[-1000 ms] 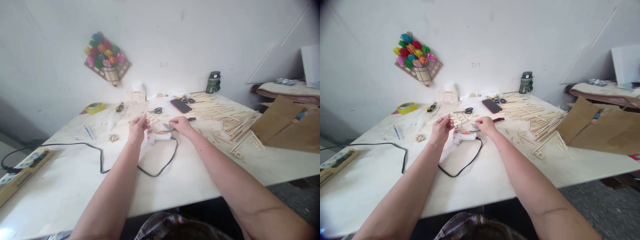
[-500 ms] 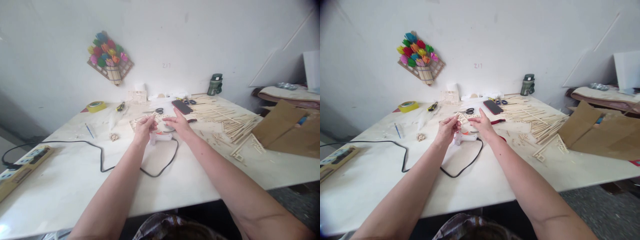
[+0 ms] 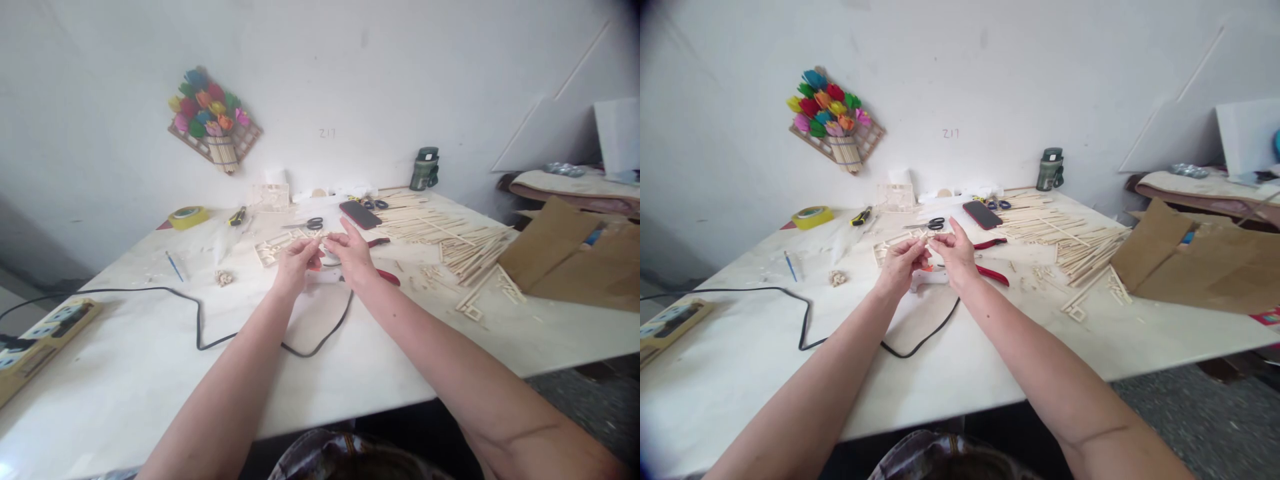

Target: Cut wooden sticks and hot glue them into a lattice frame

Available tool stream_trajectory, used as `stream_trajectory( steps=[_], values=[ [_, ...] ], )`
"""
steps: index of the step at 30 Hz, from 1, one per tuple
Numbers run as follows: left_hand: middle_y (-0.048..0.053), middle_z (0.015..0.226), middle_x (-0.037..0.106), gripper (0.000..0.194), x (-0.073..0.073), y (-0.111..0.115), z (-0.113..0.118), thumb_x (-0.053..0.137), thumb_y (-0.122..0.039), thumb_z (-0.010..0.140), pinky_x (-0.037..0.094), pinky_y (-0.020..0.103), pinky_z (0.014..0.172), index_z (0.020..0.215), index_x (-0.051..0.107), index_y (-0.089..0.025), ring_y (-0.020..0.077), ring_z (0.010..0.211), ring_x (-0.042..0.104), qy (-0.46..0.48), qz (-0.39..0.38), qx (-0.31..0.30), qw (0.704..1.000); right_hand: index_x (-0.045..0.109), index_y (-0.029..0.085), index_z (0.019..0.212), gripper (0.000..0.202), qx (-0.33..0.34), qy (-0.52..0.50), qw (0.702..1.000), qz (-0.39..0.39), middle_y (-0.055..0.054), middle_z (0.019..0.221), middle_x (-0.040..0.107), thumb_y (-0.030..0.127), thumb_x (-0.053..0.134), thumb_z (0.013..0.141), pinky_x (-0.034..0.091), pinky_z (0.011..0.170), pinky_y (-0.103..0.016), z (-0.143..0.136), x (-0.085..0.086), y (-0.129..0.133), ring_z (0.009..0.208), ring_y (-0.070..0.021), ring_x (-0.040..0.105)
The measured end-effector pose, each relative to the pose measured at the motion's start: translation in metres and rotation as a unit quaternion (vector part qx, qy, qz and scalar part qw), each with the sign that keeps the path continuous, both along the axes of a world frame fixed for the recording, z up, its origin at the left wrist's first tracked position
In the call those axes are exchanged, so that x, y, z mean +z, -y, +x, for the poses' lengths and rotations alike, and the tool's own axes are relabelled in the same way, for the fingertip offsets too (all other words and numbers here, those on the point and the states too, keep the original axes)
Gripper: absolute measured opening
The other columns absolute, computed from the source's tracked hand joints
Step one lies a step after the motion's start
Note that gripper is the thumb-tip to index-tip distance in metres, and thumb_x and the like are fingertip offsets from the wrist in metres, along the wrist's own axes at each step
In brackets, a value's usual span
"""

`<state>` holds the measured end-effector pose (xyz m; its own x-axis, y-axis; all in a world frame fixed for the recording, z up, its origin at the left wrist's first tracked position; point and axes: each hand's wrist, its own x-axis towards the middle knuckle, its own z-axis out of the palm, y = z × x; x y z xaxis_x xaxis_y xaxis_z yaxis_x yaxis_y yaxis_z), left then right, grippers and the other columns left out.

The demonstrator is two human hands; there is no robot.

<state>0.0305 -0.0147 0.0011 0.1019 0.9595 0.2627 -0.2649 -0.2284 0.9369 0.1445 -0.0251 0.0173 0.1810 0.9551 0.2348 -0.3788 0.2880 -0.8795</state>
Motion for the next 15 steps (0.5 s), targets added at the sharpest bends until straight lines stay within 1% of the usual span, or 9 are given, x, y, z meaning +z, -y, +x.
stream_trajectory(
  steps=[5,8,10,12,15],
  values=[
    [0.000,0.061,0.059,0.031,0.0024,0.0012,0.0038,0.068,-0.042,0.062,0.042,0.020,0.046,0.068,0.060,-0.013,0.0054,0.044,0.050,-0.007,-0.007,0.014,1.000,0.038,0.020,0.130,0.082,-0.015,0.000,1.000,-0.017,0.005,0.070,0.057,0.017,0.067,0.054,0.043,0.078,-0.030,0.0008,-0.0014,-0.0010,0.073,-0.0111,0.056],
    [0.001,0.059,0.059,0.033,0.0031,0.0012,0.0054,0.069,-0.043,0.060,0.044,0.020,0.048,0.063,0.057,-0.012,0.0061,0.044,0.051,-0.016,-0.012,0.031,0.999,0.037,0.020,0.131,0.082,-0.012,-0.003,0.999,-0.039,0.005,0.071,0.057,0.016,0.066,0.054,0.044,0.076,-0.029,0.0015,-0.0037,-0.0030,0.072,-0.0111,0.057],
    [0.001,0.059,0.060,0.033,0.0036,0.0013,0.0047,0.070,-0.043,0.059,0.045,0.021,0.049,0.063,0.056,-0.012,0.0071,0.045,0.053,-0.022,-0.013,0.037,0.999,0.036,0.020,0.132,0.082,-0.012,0.005,0.999,-0.046,0.004,0.072,0.057,0.017,0.065,0.055,0.044,0.075,-0.029,0.0025,-0.0049,-0.0053,0.071,-0.0110,0.057],
    [0.001,0.060,0.061,0.034,0.0048,0.0013,0.0022,0.071,-0.042,0.058,0.045,0.022,0.049,0.072,0.057,-0.013,0.0081,0.046,0.053,-0.021,-0.007,0.038,0.999,0.033,0.021,0.133,0.083,-0.015,0.027,0.999,-0.038,0.005,0.071,0.057,0.018,0.064,0.056,0.045,0.074,-0.029,0.0044,-0.0051,-0.0076,0.070,-0.0110,0.057],
    [0.001,0.063,0.062,0.043,0.0073,0.0003,-0.0039,0.070,-0.040,0.060,0.045,0.021,0.050,0.093,0.058,-0.016,0.0082,0.048,0.054,-0.025,0.020,0.032,0.999,0.028,0.020,0.136,0.086,-0.014,0.104,0.994,0.022,0.005,0.067,0.057,0.019,0.064,0.058,0.045,0.071,-0.028,0.0093,-0.0026,-0.0091,0.067,-0.0110,0.056]
  ],
)
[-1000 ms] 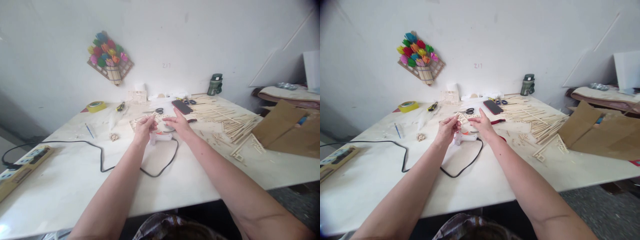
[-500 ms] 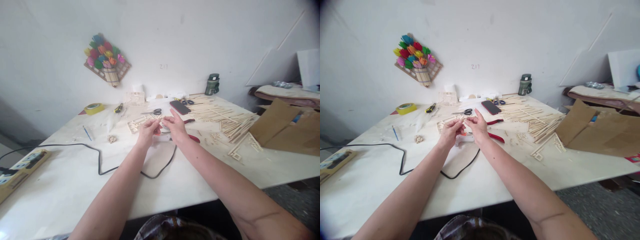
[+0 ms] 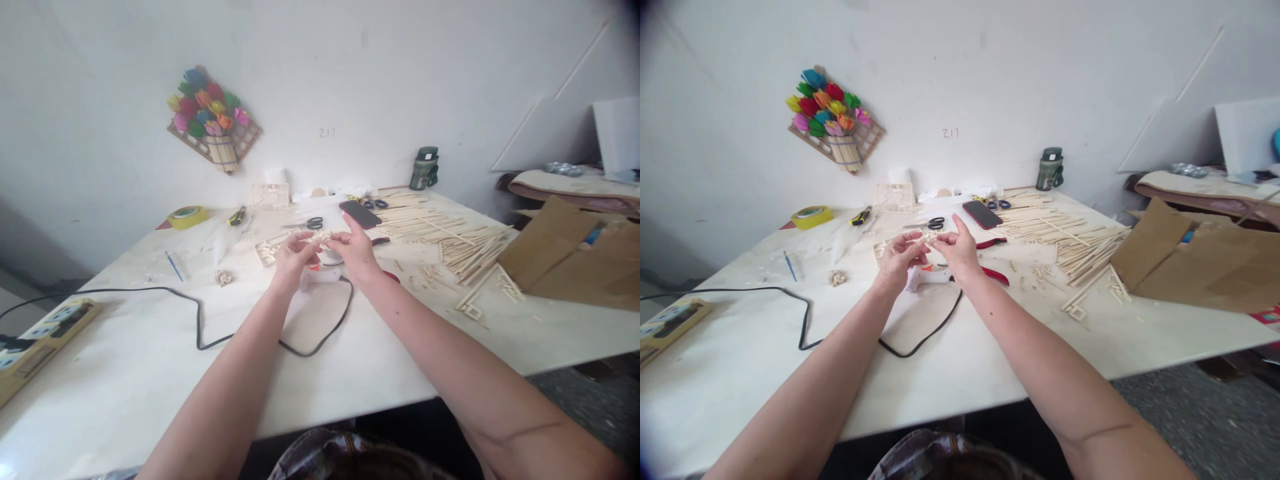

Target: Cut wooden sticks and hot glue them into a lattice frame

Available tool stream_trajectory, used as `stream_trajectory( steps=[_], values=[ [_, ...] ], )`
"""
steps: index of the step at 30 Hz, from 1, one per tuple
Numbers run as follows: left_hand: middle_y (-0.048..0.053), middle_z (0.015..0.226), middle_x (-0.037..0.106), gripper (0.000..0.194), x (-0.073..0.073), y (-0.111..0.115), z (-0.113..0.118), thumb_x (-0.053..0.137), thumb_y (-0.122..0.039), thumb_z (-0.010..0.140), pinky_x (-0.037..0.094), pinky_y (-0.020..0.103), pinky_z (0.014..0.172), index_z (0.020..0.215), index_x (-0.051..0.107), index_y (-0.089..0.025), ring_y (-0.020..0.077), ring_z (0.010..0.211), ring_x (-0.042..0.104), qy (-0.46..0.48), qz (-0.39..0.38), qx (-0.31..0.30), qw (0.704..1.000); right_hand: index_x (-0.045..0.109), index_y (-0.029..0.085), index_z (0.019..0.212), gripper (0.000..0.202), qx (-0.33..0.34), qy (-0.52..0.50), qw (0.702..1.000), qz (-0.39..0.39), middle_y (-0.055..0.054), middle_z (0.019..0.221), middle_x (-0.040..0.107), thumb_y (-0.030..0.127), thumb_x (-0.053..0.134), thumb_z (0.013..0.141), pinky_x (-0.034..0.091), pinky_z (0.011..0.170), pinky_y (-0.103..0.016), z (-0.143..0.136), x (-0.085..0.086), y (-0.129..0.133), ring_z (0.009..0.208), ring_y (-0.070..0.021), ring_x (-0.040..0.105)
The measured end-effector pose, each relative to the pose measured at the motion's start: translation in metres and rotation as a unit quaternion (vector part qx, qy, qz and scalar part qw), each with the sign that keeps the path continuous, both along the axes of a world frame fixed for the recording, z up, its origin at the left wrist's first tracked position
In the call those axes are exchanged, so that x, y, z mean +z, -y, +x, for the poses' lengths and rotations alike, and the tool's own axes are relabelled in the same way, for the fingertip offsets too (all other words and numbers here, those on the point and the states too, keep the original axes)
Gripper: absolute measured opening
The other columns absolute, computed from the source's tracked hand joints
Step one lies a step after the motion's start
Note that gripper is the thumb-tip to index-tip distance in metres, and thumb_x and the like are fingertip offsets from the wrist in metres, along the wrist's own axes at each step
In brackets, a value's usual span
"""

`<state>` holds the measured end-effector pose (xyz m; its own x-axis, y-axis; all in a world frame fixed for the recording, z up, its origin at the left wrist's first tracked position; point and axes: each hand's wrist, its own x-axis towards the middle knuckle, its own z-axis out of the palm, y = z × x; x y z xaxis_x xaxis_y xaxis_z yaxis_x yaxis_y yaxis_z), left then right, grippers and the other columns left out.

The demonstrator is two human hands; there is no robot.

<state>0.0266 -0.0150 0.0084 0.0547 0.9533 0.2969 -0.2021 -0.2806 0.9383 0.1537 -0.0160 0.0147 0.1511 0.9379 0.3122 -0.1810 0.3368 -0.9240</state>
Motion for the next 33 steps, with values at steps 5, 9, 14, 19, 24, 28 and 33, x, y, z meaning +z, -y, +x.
stream_trajectory(
  steps=[5,9,14,19,24,28,33],
  values=[
    [0.003,0.067,0.063,0.033,-0.001,-0.006,-0.008,0.069,-0.038,0.062,0.045,0.020,0.054,0.084,0.066,-0.014,0.0093,0.058,0.057,-0.066,0.036,-0.021,0.997,0.023,0.020,0.138,0.085,0.043,0.156,0.983,0.086,0.006,0.063,0.057,0.017,0.061,0.062,0.045,0.066,-0.026,0.008,0.005,0.002,0.059,-0.0104,0.053],
    [0.001,0.061,0.061,0.027,-0.005,-0.008,-0.009,0.069,-0.039,0.062,0.045,0.019,0.054,0.073,0.065,-0.014,0.0082,0.055,0.056,-0.047,0.021,-0.012,0.999,0.024,0.018,0.137,0.085,0.040,0.167,0.981,0.086,0.004,0.066,0.059,0.020,0.064,0.062,0.046,0.067,-0.028,0.010,0.002,0.000,0.062,-0.0111,0.054],
    [0.002,0.061,0.062,0.030,-0.006,-0.007,-0.007,0.068,-0.040,0.063,0.046,0.019,0.052,0.075,0.062,-0.013,0.0071,0.051,0.055,0.002,-0.010,-0.020,1.000,0.033,0.019,0.133,0.076,0.050,0.117,0.991,0.048,0.000,0.075,0.063,0.025,0.064,0.064,0.047,0.072,-0.030,0.006,-0.002,-0.001,0.070,-0.0128,0.058],
    [0.003,0.065,0.064,0.033,-0.006,-0.007,-0.005,0.070,-0.040,0.060,0.050,0.023,0.054,0.078,0.061,-0.013,0.0088,0.051,0.058,0.037,-0.032,-0.036,0.998,0.038,0.017,0.129,0.067,0.021,0.128,0.991,0.044,0.000,0.075,0.064,0.024,0.061,0.066,0.047,0.071,-0.029,0.008,-0.002,-0.003,0.069,-0.0127,0.058],
    [0.003,0.065,0.064,0.031,-0.005,-0.010,-0.011,0.071,-0.037,0.060,0.051,0.024,0.059,0.076,0.060,-0.013,0.0085,0.053,0.059,0.080,-0.030,-0.009,0.996,0.034,0.015,0.133,0.066,-0.075,0.307,0.947,0.051,-0.001,0.075,0.065,0.024,0.055,0.071,0.044,0.073,-0.029,0.026,-0.004,-0.013,0.070,-0.0144,0.058],
    [0.002,0.066,0.065,0.029,0.000,-0.014,-0.021,0.073,-0.033,0.058,0.051,0.024,0.062,0.076,0.060,-0.014,0.0078,0.054,0.059,0.130,-0.017,0.014,0.991,0.015,0.019,0.140,0.086,0.001,0.536,0.841,0.074,-0.004,0.091,0.065,0.022,0.058,0.065,0.041,0.071,-0.028,0.024,-0.004,-0.004,0.079,-0.0182,0.058],
    [0.001,0.067,0.065,0.025,0.005,-0.014,-0.028,0.072,-0.029,0.059,0.052,0.027,0.067,0.076,0.059,-0.015,0.0084,0.058,0.060,0.173,-0.009,0.026,0.985,0.004,0.023,0.141,0.099,0.028,0.710,0.698,0.093,-0.011,0.108,0.058,0.020,0.061,0.059,0.036,0.079,-0.035,0.003,-0.009,0.015,0.096,-0.0266,0.053]
  ],
)
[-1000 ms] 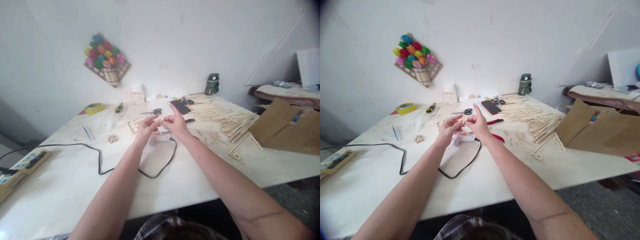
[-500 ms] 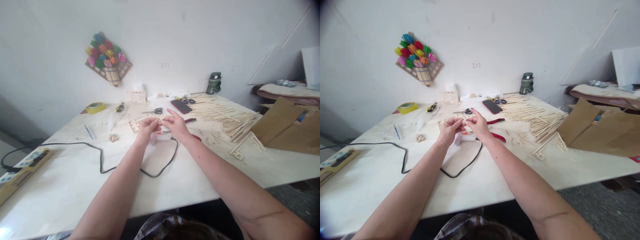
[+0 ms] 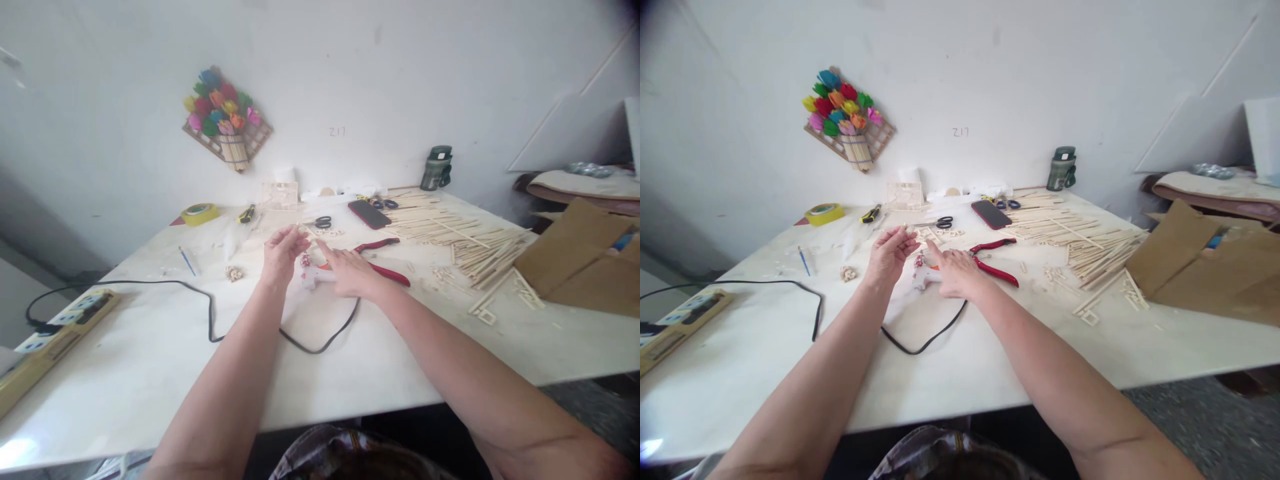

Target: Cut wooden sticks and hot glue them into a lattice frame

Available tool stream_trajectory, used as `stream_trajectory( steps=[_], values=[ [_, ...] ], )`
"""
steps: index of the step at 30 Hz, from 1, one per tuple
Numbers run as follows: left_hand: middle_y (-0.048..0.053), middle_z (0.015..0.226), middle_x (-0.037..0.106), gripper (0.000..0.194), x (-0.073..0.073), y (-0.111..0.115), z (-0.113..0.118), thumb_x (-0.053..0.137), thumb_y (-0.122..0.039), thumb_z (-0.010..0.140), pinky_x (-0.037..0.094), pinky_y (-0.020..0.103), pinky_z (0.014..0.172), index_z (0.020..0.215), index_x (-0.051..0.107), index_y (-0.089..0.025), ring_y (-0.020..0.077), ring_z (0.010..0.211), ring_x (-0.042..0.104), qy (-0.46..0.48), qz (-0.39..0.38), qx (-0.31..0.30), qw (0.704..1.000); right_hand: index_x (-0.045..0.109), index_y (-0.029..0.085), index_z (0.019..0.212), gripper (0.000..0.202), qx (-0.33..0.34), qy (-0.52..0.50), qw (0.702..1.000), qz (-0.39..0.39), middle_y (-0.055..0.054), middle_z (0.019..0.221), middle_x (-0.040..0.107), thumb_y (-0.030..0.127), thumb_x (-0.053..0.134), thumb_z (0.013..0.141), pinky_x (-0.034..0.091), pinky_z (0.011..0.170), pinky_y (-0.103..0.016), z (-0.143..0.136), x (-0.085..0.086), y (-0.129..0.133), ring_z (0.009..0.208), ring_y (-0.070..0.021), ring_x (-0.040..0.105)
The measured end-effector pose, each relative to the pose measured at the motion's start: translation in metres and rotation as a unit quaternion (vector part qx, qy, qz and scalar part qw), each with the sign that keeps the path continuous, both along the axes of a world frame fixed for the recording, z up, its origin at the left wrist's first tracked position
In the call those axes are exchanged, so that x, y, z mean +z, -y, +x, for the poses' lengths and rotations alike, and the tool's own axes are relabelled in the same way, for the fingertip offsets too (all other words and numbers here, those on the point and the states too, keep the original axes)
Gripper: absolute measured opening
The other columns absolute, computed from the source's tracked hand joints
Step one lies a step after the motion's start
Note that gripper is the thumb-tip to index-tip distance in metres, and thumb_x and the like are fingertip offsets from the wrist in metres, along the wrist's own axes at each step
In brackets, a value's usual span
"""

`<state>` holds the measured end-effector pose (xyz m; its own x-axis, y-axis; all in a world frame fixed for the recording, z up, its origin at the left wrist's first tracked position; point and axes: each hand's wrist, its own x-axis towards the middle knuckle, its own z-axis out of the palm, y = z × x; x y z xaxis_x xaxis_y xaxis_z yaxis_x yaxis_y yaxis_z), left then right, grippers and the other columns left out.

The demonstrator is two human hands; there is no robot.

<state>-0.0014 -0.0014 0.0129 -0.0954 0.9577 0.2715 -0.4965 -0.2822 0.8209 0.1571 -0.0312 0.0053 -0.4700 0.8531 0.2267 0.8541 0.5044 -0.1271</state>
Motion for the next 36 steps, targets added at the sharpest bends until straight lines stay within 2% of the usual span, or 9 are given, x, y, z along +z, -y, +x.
stream_trajectory(
  steps=[7,11,13,15,18,23,26,30,36],
  values=[
    [0.001,0.067,0.064,0.026,-0.002,-0.002,-0.001,0.071,-0.031,0.060,0.051,0.026,0.066,0.076,0.059,-0.014,0.0086,0.058,0.060,0.013,0.005,-0.005,1.000,0.003,0.022,0.140,0.101,-0.018,0.042,0.999,0.009,-0.013,0.110,0.053,0.022,0.064,0.060,0.036,0.077,-0.033,-0.017,-0.015,-0.004,0.102,-0.0267,0.047],
    [0.000,0.067,0.064,0.025,-0.002,-0.003,-0.004,0.071,-0.030,0.060,0.051,0.027,0.068,0.077,0.059,-0.015,0.0080,0.058,0.060,0.019,0.002,0.006,1.000,0.006,0.024,0.140,0.091,-0.018,0.051,0.998,0.042,-0.012,0.109,0.054,0.029,0.061,0.067,0.038,0.073,-0.032,-0.012,-0.012,-0.008,0.097,-0.0262,0.052],
    [0.000,0.068,0.064,0.025,-0.001,-0.003,-0.005,0.071,-0.028,0.060,0.051,0.027,0.069,0.078,0.059,-0.015,0.0082,0.059,0.060,0.024,0.002,0.012,1.000,0.010,0.026,0.140,0.083,-0.046,0.043,0.996,0.058,-0.012,0.108,0.056,0.028,0.057,0.072,0.039,0.072,-0.032,-0.002,-0.009,-0.011,0.092,-0.0250,0.055],
    [0.001,0.067,0.064,0.025,-0.001,-0.004,-0.006,0.071,-0.026,0.059,0.052,0.028,0.070,0.077,0.059,-0.014,0.0086,0.060,0.061,0.034,0.002,0.015,0.999,0.016,0.027,0.139,0.078,-0.091,0.001,0.994,0.062,-0.011,0.109,0.057,0.028,0.056,0.073,0.040,0.072,-0.032,0.010,-0.004,-0.016,0.088,-0.0237,0.058],
    [0.001,0.066,0.064,0.022,-0.001,-0.004,-0.007,0.071,-0.023,0.060,0.052,0.029,0.073,0.075,0.059,-0.014,0.0094,0.062,0.062,0.048,-0.003,0.007,0.999,0.026,0.031,0.136,0.069,-0.115,-0.153,0.980,0.055,-0.005,0.110,0.060,0.035,0.056,0.074,0.042,0.073,-0.032,0.027,0.003,-0.023,0.092,-0.0237,0.058],
    [0.001,0.066,0.064,0.017,-0.006,-0.008,-0.007,0.069,-0.021,0.063,0.052,0.030,0.076,0.075,0.059,-0.015,0.0109,0.068,0.063,0.058,-0.016,-0.008,0.998,0.037,0.023,0.131,0.067,-0.030,-0.429,0.903,0.018,-0.002,0.093,0.065,0.032,0.062,0.069,0.044,0.078,-0.032,0.031,0.011,-0.025,0.088,-0.0194,0.059],
    [0.001,0.067,0.064,0.015,-0.009,-0.010,-0.007,0.068,-0.018,0.064,0.052,0.029,0.077,0.076,0.059,-0.015,0.0118,0.071,0.063,0.064,-0.018,-0.025,0.997,0.054,0.017,0.113,0.049,0.016,-0.508,0.860,-0.045,-0.002,0.079,0.064,0.036,0.062,0.068,0.046,0.065,-0.028,0.027,0.017,-0.018,0.069,-0.0150,0.057],
    [0.002,0.068,0.065,0.011,-0.010,-0.010,-0.007,0.065,-0.014,0.066,0.052,0.029,0.076,0.076,0.061,-0.013,0.0110,0.069,0.063,0.070,-0.034,-0.046,0.996,0.060,0.014,0.082,0.032,0.049,-0.527,0.841,-0.116,0.000,0.063,0.057,0.044,0.057,0.072,0.036,0.043,-0.023,0.025,0.025,-0.008,0.044,-0.0069,0.041],
    [0.002,0.066,0.065,0.008,-0.009,-0.008,-0.007,0.061,-0.007,0.067,0.052,0.028,0.077,0.074,0.062,-0.011,0.0106,0.066,0.063,0.078,-0.064,-0.059,0.993,0.058,0.013,0.076,0.035,0.079,-0.511,0.845,-0.136,0.000,0.061,0.056,0.048,0.057,0.071,0.031,0.039,-0.022,0.024,0.028,-0.004,0.040,-0.0050,0.037]
  ],
)
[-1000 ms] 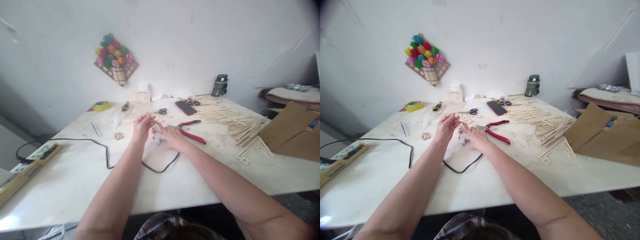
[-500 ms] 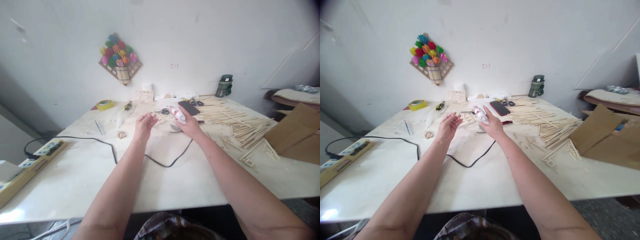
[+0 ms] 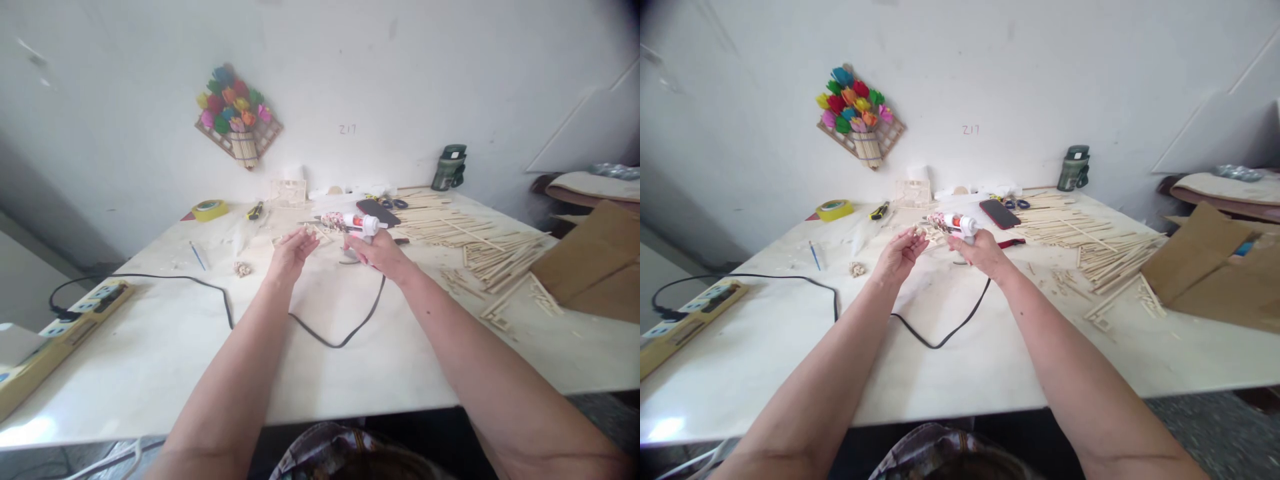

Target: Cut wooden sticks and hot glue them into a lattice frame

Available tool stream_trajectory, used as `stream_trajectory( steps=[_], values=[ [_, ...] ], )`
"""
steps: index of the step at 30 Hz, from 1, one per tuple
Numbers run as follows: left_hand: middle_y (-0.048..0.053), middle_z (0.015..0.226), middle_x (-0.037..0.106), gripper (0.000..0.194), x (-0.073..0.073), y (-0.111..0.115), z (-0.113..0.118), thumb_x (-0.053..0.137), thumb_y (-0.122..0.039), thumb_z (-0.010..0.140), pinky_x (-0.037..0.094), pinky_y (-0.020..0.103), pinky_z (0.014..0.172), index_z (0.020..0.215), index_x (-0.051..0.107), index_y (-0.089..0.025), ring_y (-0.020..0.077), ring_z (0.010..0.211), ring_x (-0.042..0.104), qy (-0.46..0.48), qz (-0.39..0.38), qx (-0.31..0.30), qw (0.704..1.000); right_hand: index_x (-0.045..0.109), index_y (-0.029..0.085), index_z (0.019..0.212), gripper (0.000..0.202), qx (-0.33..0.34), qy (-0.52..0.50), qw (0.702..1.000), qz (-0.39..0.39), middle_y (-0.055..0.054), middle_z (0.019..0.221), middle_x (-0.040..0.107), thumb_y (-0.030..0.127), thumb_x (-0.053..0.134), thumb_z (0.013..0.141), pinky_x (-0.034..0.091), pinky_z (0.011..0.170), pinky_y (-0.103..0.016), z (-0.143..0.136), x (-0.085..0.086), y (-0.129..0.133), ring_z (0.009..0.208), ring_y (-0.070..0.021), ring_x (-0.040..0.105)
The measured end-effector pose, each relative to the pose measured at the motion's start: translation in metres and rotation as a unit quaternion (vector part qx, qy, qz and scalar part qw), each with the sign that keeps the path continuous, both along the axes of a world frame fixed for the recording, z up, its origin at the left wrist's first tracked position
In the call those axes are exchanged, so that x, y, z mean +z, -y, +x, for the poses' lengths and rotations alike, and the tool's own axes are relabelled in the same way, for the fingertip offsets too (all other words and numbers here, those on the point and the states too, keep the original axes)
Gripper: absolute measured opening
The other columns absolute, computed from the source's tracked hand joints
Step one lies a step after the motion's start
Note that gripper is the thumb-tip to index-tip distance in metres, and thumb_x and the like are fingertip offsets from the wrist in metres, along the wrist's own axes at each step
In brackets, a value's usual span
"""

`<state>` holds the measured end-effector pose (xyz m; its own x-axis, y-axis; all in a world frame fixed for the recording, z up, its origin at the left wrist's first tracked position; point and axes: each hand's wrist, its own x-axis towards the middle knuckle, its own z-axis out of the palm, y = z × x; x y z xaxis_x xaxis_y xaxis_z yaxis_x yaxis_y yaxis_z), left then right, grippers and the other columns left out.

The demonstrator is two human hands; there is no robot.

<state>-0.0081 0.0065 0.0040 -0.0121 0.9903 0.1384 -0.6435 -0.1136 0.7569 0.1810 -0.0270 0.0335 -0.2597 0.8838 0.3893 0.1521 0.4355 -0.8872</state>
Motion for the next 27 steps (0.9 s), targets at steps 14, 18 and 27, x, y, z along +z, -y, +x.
stream_trajectory(
  steps=[14,18,27],
  values=[
    [0.005,0.067,0.067,0.008,-0.0017,-0.0017,0.0007,0.060,-0.007,0.067,0.052,0.032,0.078,0.073,0.064,-0.010,0.0130,0.065,0.064,-0.008,-0.032,0.008,0.999,0.056,0.013,0.076,0.044,-0.022,0.020,0.999,-0.019,0.001,0.054,0.054,0.057,0.056,0.069,0.029,0.035,-0.022,-0.0034,-0.0055,-0.0054,0.035,-0.0060,0.038],
    [0.005,0.067,0.067,0.008,-0.0027,-0.0026,0.0009,0.061,-0.008,0.066,0.053,0.031,0.076,0.073,0.064,-0.009,0.0132,0.065,0.064,-0.012,-0.029,0.007,0.999,0.053,0.015,0.068,0.044,-0.033,0.018,0.999,-0.021,0.002,0.048,0.049,0.058,0.056,0.067,0.029,0.034,-0.022,-0.0036,-0.0066,-0.0061,0.035,-0.0063,0.038],
    [0.005,0.065,0.067,0.005,-0.0025,-0.0020,0.0022,0.062,-0.008,0.065,0.053,0.030,0.074,0.070,0.063,-0.009,0.0134,0.064,0.064,-0.010,-0.030,0.004,0.999,0.047,0.017,0.057,0.043,-0.034,0.031,0.999,0.001,0.005,0.042,0.042,0.058,0.056,0.068,0.029,0.037,-0.022,-0.0027,-0.0071,-0.0049,0.036,-0.0066,0.036]
  ],
)
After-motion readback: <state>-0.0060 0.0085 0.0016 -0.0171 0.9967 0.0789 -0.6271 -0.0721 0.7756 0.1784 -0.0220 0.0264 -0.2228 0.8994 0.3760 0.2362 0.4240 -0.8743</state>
